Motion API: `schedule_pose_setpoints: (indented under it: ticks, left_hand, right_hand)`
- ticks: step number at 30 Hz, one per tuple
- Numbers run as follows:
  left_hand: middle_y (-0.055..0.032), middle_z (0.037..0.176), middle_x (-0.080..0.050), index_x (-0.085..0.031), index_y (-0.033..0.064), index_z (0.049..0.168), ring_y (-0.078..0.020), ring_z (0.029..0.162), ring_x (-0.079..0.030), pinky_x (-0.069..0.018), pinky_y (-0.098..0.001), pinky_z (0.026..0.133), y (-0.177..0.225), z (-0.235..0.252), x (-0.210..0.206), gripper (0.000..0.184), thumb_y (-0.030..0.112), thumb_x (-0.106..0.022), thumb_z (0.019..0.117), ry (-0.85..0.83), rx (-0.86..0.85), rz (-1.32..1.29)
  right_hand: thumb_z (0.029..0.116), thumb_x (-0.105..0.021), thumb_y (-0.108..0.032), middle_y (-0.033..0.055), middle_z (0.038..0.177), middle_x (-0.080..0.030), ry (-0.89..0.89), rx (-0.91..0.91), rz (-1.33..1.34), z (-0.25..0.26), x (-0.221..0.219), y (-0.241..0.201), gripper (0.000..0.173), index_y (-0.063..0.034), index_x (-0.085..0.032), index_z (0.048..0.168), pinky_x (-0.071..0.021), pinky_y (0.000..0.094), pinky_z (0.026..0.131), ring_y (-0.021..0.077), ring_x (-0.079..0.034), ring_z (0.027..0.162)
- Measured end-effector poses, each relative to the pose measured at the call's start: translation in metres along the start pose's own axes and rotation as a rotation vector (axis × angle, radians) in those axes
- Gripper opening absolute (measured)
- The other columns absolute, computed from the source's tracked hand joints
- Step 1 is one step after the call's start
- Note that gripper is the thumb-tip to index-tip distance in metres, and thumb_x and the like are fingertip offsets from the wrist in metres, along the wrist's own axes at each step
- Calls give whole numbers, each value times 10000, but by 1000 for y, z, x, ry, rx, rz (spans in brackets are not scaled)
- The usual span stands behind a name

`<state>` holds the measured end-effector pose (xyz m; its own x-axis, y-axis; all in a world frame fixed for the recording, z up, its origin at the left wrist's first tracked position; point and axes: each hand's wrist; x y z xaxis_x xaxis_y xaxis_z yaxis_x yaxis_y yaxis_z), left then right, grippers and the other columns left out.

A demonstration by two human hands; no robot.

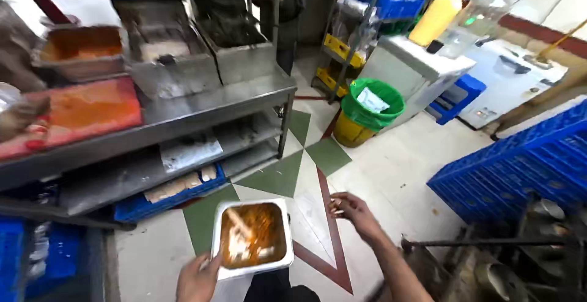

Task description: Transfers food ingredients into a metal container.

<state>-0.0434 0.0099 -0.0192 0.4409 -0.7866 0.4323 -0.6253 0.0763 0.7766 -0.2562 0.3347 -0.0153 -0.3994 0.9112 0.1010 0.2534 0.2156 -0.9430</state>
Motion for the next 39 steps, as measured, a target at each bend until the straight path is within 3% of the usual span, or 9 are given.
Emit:
schedule_pose_setpoints:
  ticks: [3, 7, 13, 16, 19, 24, 26, 32, 39]
  left_hand:
    - [-33, 727, -599, -681, 44, 859, -142, 638, -556, -487, -384, 616, 92, 70, -102, 188, 191, -614, 955, -158, -302, 87]
    - [-51, 773, -652, -716, 70, 883, -188, 717, -618, -519, -467, 695, 216, 122, -235, 169, 208, -661, 961, -387, -488, 267]
    - [-87, 787, -683, -719, 90, 903, -254, 739, -652, -527, -535, 729, 379, 135, -433, 209, 274, -686, 998, -695, -543, 552]
    - [-102, 792, -680, -708, 95, 905, -280, 758, -656, -521, -555, 732, 439, 136, -527, 239, 309, -673, 1003, -785, -601, 672]
    - [-99, 749, -649, -692, 95, 876, -279, 721, -630, -509, -547, 691, 486, 137, -623, 268, 325, -661, 1009, -850, -677, 763]
    - [-101, 727, -646, -700, 94, 888, -281, 678, -618, -502, -548, 667, 550, 137, -789, 240, 302, -674, 1004, -876, -788, 806]
    - [-93, 697, -625, -681, 95, 865, -269, 648, -598, -492, -533, 642, 582, 130, -848, 252, 307, -678, 1003, -879, -804, 812]
    - [-84, 652, -612, -653, 97, 823, -259, 603, -588, -484, -520, 599, 687, 116, -1008, 291, 320, -668, 1010, -911, -807, 783]
    - [-77, 611, -582, -649, 117, 805, -259, 558, -560, -449, -512, 543, 792, 136, -1209, 290, 316, -654, 1016, -971, -892, 773]
  right_hand:
    - [1044, -513, -102, 162, 1006, -738, 166, 177, 56, 15, 75, -29, 263, 18, -639, 1241, -632, 418, 818, 256, -738, 882]
    - [1013, -599, -126, 86, 1001, -740, 234, 323, -183, 46, 171, -60, 251, -31, -676, 1232, -633, 375, 797, 184, -726, 845]
    - [1008, -650, -211, 62, 1067, -733, 276, 80, -637, 121, 292, -82, 281, -120, -717, 1265, -600, 410, 837, 175, -705, 897]
    - [975, -642, -151, 109, 1121, -721, 399, 74, -965, 165, 356, -74, 309, -163, -728, 1272, -579, 498, 844, 296, -689, 1010]
    - [922, -688, -88, 120, 1066, -720, 476, 186, -1154, 211, 444, -50, 364, -191, -731, 1269, -575, 499, 753, 337, -684, 950]
    - [903, -667, -32, 136, 925, -706, 458, 264, -1465, 276, 604, -17, 228, -68, -751, 1111, -554, 469, 688, 329, -698, 892]
    - [897, -653, -8, 155, 896, -709, 451, 252, -1515, 292, 667, -15, 177, -17, -745, 1048, -557, 472, 687, 338, -703, 874]
    - [943, -602, -8, 158, 880, -698, 343, 320, -1634, 344, 854, -34, 223, -16, -727, 1127, -555, 466, 701, 339, -696, 845]
    - [945, -573, 49, 205, 899, -673, 236, 186, -1662, 438, 1053, -37, 135, 48, -707, 961, -543, 485, 672, 378, -684, 871]
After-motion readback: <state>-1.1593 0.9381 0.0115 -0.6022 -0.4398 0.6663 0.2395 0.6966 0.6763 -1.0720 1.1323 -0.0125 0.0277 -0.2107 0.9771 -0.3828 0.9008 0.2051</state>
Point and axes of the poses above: each hand's wrist, its own z-axis towards the middle knuckle, its own x-axis out of the back of the hand, y = z × x
